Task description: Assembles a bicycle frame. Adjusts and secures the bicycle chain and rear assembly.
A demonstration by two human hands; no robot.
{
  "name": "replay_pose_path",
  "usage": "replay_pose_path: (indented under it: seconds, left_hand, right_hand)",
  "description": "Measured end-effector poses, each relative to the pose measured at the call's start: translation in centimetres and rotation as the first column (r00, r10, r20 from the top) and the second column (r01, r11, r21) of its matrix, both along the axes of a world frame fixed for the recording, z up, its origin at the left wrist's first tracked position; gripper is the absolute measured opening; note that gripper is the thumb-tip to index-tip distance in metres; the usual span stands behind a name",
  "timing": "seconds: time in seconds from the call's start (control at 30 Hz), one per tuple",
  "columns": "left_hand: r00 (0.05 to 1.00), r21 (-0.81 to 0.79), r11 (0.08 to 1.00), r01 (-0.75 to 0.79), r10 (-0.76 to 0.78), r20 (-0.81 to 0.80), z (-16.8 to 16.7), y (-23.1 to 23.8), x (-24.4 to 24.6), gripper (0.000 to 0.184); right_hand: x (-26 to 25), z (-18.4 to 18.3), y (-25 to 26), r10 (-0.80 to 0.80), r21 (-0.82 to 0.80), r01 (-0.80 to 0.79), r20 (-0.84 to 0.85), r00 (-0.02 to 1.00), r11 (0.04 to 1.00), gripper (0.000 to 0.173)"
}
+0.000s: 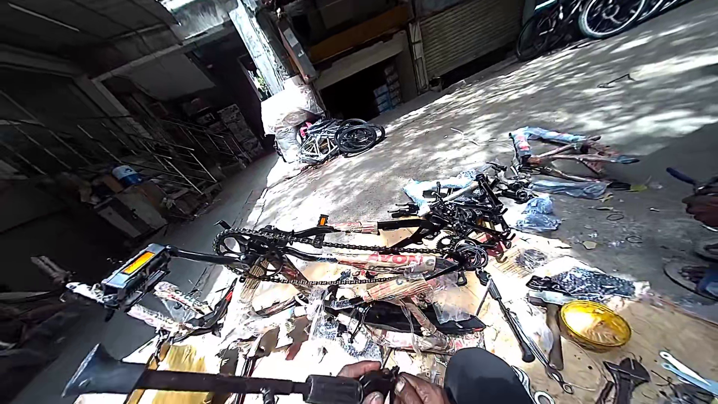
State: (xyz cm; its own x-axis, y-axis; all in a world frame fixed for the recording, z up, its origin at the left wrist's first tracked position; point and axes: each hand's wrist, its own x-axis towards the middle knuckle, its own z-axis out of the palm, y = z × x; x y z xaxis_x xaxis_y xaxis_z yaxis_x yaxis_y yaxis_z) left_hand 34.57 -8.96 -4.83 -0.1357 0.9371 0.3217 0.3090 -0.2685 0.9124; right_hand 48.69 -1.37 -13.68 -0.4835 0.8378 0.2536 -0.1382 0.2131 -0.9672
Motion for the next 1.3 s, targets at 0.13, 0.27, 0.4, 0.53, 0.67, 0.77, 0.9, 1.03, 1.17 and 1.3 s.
replay_pose_path:
  seconds: [0.13,0.27,0.4,0.53,0.67,0.77,0.9,1.03,1.17,1.3]
  left_hand:
    - [0.995,-0.017,0.995,0.095,-0.096,-0.023,0.9,3.5,-0.1,0.036]
    - [0.971,-0.075,0.992,0.099,-0.113,-0.211,2.6,8.4,-0.6,0.031]
    - [0.988,-0.178,0.977,0.120,-0.135,-0.075,5.8,13.2,-0.7,0.026]
    - [0.984,-0.138,0.983,0.124,-0.139,-0.112,10.0,19.5,-1.9,0.027]
    - [0.951,-0.093,0.976,0.195,-0.211,-0.225,12.9,28.9,-5.1,0.025]
    - [0.909,-0.233,0.949,0.211,-0.278,-0.310,12.0,33.4,-7.2,0.023]
    - [0.882,-0.394,0.899,0.192,-0.334,-0.333,10.5,36.2,-7.6,0.025]
    - [0.873,-0.423,0.888,0.182,-0.344,-0.346,10.1,37.4,-7.5,0.023]
    - [0.852,-0.539,0.834,0.121,-0.365,-0.374,9.6,36.8,-7.7,0.023]
    - [0.868,-0.605,0.788,0.112,-0.373,-0.326,10.0,36.3,-7.6,0.027]
  right_hand:
    - [-0.4,0.5,1.1,-0.016,-0.131,0.006,-0.069,0.997,0.991,0.041]
    - [-0.7,2.5,3.7,-0.110,-0.174,0.097,-0.070,0.991,0.980,0.041]
    - [-1.1,3.1,7.5,-0.171,-0.106,0.155,-0.168,0.971,0.982,0.046]
    - [-0.9,0.1,8.9,-0.261,-0.089,0.251,-0.118,0.958,0.964,0.046]
    - [-2.1,-5.7,6.9,-0.074,-0.261,0.118,0.169,0.983,0.958,0.037]
    - [-2.5,-6.3,6.5,0.084,-0.287,-0.005,0.266,0.960,0.958,0.038]
    - [-2.4,-7.7,7.6,0.126,-0.315,-0.026,0.303,0.945,0.949,0.039]
    - [-2.6,-7.9,7.5,0.188,-0.363,-0.075,0.287,0.939,0.929,0.041]
    - [-2.8,-7.6,7.4,0.210,-0.342,-0.100,0.300,0.930,0.934,0.041]
    - [-2.2,-7.3,7.3,0.210,-0.366,-0.090,0.303,0.930,0.926,0.041]
